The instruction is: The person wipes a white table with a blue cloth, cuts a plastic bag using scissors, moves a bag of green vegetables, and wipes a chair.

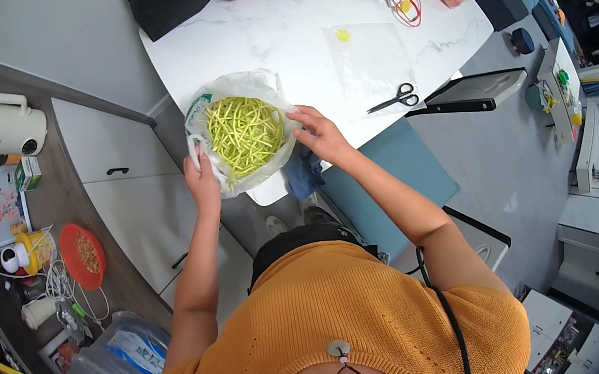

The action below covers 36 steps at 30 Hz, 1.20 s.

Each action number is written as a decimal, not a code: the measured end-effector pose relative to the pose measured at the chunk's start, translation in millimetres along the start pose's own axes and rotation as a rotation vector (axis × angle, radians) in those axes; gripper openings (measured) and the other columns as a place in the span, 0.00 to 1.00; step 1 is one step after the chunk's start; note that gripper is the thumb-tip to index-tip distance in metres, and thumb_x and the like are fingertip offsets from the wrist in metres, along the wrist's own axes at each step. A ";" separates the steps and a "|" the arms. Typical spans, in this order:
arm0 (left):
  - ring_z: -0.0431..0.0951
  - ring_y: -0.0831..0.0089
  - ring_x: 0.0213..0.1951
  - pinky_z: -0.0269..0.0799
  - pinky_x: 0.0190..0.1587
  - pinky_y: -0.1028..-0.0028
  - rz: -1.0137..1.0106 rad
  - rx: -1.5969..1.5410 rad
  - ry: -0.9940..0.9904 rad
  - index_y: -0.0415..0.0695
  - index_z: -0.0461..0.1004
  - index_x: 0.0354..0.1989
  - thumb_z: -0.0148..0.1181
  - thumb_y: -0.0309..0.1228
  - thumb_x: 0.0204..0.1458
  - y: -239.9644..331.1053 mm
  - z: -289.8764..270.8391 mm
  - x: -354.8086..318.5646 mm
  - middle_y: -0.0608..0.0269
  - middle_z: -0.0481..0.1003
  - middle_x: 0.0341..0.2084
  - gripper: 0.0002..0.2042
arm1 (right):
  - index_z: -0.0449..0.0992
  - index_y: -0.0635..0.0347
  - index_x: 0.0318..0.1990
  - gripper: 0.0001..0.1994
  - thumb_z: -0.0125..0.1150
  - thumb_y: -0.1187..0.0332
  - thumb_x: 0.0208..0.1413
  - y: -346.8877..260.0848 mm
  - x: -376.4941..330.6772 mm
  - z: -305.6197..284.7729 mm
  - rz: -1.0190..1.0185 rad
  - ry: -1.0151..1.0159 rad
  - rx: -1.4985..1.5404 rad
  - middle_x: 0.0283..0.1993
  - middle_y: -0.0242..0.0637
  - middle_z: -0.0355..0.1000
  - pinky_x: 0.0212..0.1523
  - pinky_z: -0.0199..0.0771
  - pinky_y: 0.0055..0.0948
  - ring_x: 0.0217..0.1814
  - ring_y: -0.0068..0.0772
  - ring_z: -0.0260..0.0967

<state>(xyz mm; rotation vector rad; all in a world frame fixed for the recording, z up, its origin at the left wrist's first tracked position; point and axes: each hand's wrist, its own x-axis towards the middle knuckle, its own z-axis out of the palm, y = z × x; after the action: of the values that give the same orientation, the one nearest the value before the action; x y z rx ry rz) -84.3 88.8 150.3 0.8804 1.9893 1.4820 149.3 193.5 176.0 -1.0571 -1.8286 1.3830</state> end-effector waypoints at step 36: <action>0.58 0.61 0.50 0.52 0.52 0.68 0.087 0.296 0.204 0.38 0.54 0.52 0.51 0.28 0.45 19.5 6.2 -21.2 0.51 0.55 0.48 0.24 | 0.62 0.62 0.38 0.12 0.46 0.64 0.51 91.7 -0.1 -171.6 0.390 0.298 -0.932 0.40 0.48 0.62 0.39 0.65 0.40 0.40 0.48 0.63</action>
<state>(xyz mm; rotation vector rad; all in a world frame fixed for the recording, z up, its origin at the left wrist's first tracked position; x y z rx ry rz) -61.9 80.7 167.7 0.9797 2.3929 1.3925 314.1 288.0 134.2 -2.0344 -2.1201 0.4288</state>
